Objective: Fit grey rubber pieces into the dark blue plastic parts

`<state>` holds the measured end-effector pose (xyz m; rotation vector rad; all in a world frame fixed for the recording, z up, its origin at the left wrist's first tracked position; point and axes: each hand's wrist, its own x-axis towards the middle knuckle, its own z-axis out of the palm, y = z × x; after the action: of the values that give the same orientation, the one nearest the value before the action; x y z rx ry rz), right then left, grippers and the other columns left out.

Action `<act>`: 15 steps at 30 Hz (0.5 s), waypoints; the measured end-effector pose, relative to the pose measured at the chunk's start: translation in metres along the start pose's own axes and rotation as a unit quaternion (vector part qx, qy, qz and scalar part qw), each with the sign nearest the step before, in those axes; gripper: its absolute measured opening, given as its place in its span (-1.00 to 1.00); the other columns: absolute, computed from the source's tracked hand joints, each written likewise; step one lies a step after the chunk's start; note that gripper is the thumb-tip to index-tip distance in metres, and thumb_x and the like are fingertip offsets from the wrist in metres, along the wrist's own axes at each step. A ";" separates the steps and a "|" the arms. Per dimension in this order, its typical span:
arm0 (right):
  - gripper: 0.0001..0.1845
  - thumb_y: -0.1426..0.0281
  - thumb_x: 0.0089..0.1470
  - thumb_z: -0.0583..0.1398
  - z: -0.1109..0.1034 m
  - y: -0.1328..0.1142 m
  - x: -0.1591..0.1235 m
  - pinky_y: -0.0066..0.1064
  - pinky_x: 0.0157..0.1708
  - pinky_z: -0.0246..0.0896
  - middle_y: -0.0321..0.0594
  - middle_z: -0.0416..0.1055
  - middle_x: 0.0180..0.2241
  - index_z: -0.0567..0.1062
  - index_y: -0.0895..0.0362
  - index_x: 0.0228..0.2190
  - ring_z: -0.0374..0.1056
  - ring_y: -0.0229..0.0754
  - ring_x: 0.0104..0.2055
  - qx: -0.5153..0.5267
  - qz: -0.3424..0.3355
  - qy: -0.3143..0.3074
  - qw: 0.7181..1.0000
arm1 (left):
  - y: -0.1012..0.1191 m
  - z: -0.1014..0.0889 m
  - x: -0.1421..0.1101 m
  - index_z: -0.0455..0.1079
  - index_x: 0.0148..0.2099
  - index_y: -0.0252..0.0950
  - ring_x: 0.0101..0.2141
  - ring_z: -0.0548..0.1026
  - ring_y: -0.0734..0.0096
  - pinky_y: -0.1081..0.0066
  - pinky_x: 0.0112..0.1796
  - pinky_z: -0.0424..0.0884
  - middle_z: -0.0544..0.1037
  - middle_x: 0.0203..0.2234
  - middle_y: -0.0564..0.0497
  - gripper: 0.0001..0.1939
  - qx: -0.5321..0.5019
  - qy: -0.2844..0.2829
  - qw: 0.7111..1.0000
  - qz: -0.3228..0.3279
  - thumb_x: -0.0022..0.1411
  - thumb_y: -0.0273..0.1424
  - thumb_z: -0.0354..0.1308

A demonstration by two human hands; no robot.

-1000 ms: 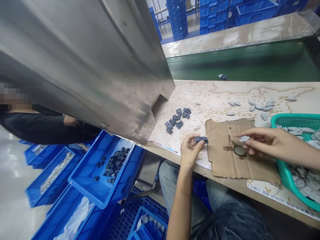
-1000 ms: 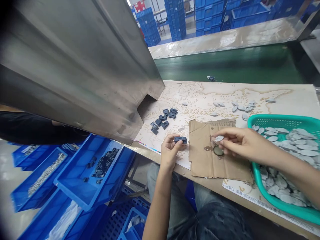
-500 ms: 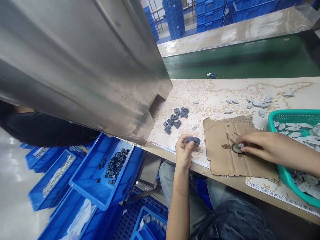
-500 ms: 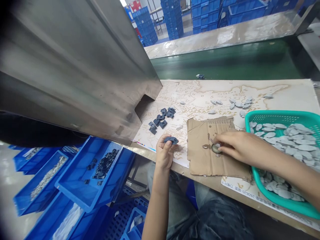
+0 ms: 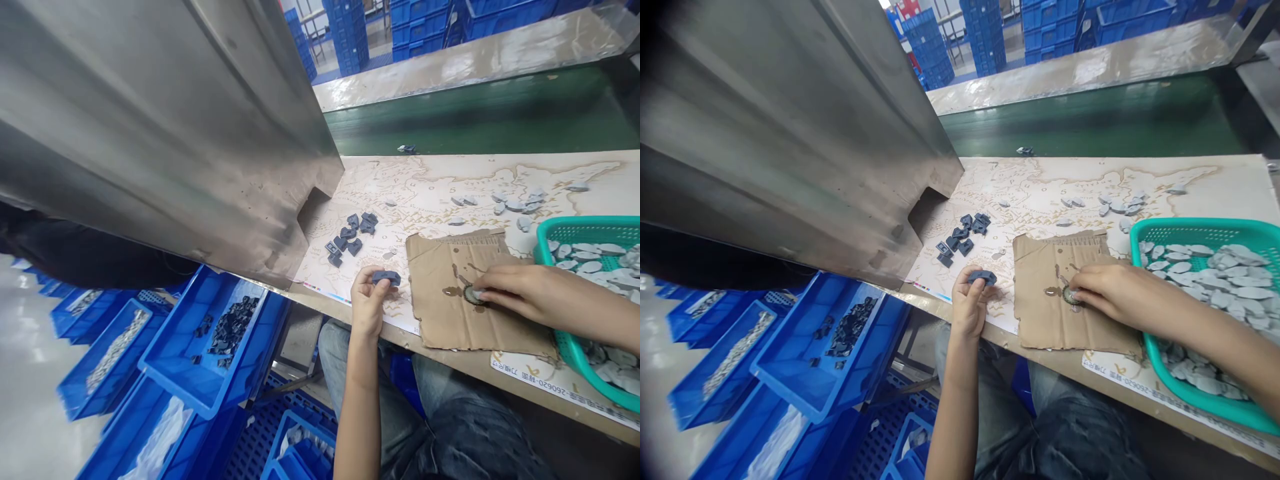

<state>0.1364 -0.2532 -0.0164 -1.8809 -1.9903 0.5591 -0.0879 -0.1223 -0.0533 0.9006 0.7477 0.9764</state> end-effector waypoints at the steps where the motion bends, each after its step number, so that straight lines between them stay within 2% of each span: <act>1: -0.37 -0.06 0.22 -0.18 0.000 0.000 -0.001 -0.25 -0.46 0.20 -0.09 0.50 -0.34 0.53 0.02 -0.35 0.41 -0.07 -0.35 -0.016 0.004 0.007 1.000 | 0.001 0.001 0.000 0.38 -0.33 -0.27 -0.58 0.46 0.55 0.56 -0.54 0.42 0.50 -0.53 0.11 -0.37 0.000 0.004 1.000 0.000 -0.38 -0.01 0.50; 4: -0.36 -0.05 0.22 -0.20 -0.001 -0.001 -0.001 -0.28 -0.52 0.14 -0.09 0.50 -0.37 0.52 0.02 -0.37 0.40 -0.07 -0.39 -0.041 0.007 0.011 0.999 | 0.002 0.008 -0.007 0.36 -0.33 -0.28 -0.64 0.40 0.62 0.59 -0.58 0.38 0.48 -0.55 0.14 -0.34 -0.005 0.027 1.000 -0.002 -0.42 -0.01 0.50; 7: -0.41 -0.03 0.23 -0.14 -0.004 -0.008 0.000 -0.27 -0.49 0.18 -0.13 0.51 -0.38 0.54 0.01 -0.35 0.41 -0.08 -0.40 -0.004 -0.010 -0.001 1.000 | 0.001 0.019 -0.026 0.36 -0.32 -0.27 -0.61 0.40 0.63 0.60 -0.56 0.38 0.48 -0.53 0.13 -0.37 -0.028 0.063 0.998 -0.012 -0.36 -0.01 0.49; 10: -0.51 -0.02 0.21 -0.02 -0.011 -0.020 0.001 -0.26 -0.40 0.27 -0.19 0.54 -0.32 0.57 -0.01 -0.28 0.45 -0.11 -0.35 0.058 -0.013 0.057 0.997 | -0.001 0.030 -0.049 0.39 -0.26 -0.26 -0.51 0.46 0.56 0.59 -0.53 0.40 0.50 -0.47 0.08 -0.39 -0.057 0.058 0.995 -0.060 -0.30 -0.02 0.48; 13: -0.64 0.00 0.15 0.12 -0.020 -0.034 -0.001 -0.33 -0.45 0.29 -0.27 0.56 -0.30 0.60 -0.07 -0.28 0.45 -0.16 -0.36 0.116 -0.004 0.136 0.984 | -0.001 0.039 -0.061 0.43 -0.24 -0.28 -0.48 0.47 0.53 0.60 -0.54 0.41 0.49 -0.47 0.06 -0.35 -0.080 0.049 0.989 -0.118 -0.37 -0.03 0.50; 15: -0.72 0.05 0.13 0.17 -0.023 -0.041 -0.004 -0.36 -0.44 0.34 -0.31 0.56 -0.30 0.61 -0.12 -0.29 0.46 -0.16 -0.33 0.140 -0.024 0.150 0.978 | -0.001 0.045 -0.064 0.44 -0.29 -0.30 -0.51 0.46 0.54 0.60 -0.54 0.42 0.47 -0.52 0.08 -0.33 -0.086 0.048 0.986 -0.135 -0.44 -0.03 0.52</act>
<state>0.1130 -0.2576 0.0239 -1.6327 -1.6642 0.4813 -0.0736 -0.1938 -0.0260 0.5877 0.8303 0.8341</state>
